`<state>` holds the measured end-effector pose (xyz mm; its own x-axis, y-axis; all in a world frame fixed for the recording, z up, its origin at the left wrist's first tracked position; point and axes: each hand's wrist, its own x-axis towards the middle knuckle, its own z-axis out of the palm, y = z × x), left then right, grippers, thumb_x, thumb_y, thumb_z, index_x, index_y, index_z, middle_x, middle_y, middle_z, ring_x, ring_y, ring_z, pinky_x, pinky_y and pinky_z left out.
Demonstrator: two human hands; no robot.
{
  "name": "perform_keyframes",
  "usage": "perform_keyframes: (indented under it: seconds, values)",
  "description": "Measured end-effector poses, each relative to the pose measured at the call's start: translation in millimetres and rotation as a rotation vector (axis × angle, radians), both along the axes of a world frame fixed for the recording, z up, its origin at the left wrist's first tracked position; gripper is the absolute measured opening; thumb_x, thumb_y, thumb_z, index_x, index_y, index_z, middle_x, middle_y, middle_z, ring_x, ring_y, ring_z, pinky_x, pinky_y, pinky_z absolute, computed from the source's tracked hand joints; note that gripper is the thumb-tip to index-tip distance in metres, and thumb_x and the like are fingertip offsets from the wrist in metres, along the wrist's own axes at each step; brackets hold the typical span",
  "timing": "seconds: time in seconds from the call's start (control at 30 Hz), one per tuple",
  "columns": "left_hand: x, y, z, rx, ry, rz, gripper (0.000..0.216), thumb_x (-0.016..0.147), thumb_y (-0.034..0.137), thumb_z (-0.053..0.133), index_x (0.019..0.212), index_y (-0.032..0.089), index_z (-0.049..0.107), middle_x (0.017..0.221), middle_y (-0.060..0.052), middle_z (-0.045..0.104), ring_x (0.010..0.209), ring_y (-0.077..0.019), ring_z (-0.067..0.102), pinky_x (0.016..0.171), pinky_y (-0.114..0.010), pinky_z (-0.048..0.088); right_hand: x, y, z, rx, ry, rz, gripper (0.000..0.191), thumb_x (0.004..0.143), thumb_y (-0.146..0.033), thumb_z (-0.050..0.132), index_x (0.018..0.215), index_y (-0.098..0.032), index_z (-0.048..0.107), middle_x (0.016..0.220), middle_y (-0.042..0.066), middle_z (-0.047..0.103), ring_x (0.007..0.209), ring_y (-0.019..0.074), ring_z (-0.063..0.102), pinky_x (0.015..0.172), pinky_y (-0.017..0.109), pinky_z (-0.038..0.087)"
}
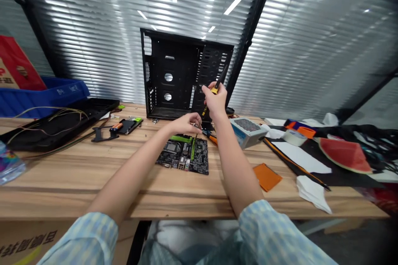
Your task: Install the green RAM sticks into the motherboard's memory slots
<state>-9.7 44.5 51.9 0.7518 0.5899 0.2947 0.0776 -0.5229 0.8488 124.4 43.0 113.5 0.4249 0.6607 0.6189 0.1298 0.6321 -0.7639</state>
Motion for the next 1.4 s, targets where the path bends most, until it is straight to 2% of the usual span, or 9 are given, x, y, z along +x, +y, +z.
perform_keyframes:
  seconds: [0.3,0.43,0.67,0.9,1.1,1.4]
  values:
    - [-2,3,1.9,0.014,-0.001,-0.021,0.035,0.063,0.022,0.077,0.081,0.017,0.048,0.083,-0.004,0.065,0.083,-0.0175,0.063,0.073,-0.031,0.050,-6,-7,-6.1,0.051,-0.113,-0.115,0.023,0.069,-0.032,0.065,0.073,-0.022,0.045,0.072,-0.005,0.046,0.069,0.0101,0.047,0.064,0.021,0.042]
    - [-2,7,-0.2,0.022,0.010,-0.021,0.035,0.063,0.022,0.077,0.083,0.017,0.049,0.084,-0.004,0.065,0.082,-0.0166,0.062,0.072,-0.030,0.049,-5,-12,-6.0,0.034,-0.095,-0.103,0.024,0.071,-0.036,0.064,0.074,-0.023,0.044,0.072,-0.005,0.045,0.069,0.0103,0.047,0.064,0.021,0.042]
    - [0,6,-0.8,0.030,0.000,-0.019,0.037,0.061,0.024,0.078,0.084,0.017,0.050,0.083,-0.002,0.062,0.084,-0.0181,0.061,0.073,-0.031,0.049,-6,-1,-15.3,0.006,-0.178,-0.131,0.022,0.068,-0.031,0.066,0.068,-0.023,0.045,0.066,-0.006,0.044,0.064,0.0100,0.044,0.064,0.022,0.041]
    - [0,2,1.3,0.014,0.013,-0.021,0.036,0.062,0.024,0.077,0.080,0.018,0.047,0.082,-0.002,0.062,0.082,-0.0168,0.061,0.071,-0.030,0.048,-3,-6,-11.3,0.008,-0.141,-0.158,0.023,0.070,-0.033,0.065,0.071,-0.023,0.044,0.070,-0.005,0.045,0.068,0.0111,0.046,0.067,0.023,0.041]
    - [0,2,0.6,0.026,0.016,-0.020,0.040,0.062,0.025,0.078,0.093,0.015,0.054,0.084,-0.002,0.061,0.085,-0.0190,0.062,0.072,-0.031,0.049,-5,-1,-16.5,-0.024,-0.196,-0.138,0.020,0.069,-0.028,0.064,0.069,-0.023,0.045,0.067,-0.006,0.045,0.066,0.0112,0.045,0.066,0.023,0.040]
    - [0,0,3.1,0.017,0.013,-0.012,0.035,0.062,0.024,0.078,0.081,0.017,0.049,0.082,-0.003,0.064,0.083,-0.0189,0.063,0.072,-0.031,0.049,-3,1,-14.1,0.023,-0.133,-0.182,0.019,0.070,-0.026,0.062,0.070,-0.023,0.044,0.070,-0.005,0.045,0.067,0.0109,0.045,0.066,0.023,0.040]
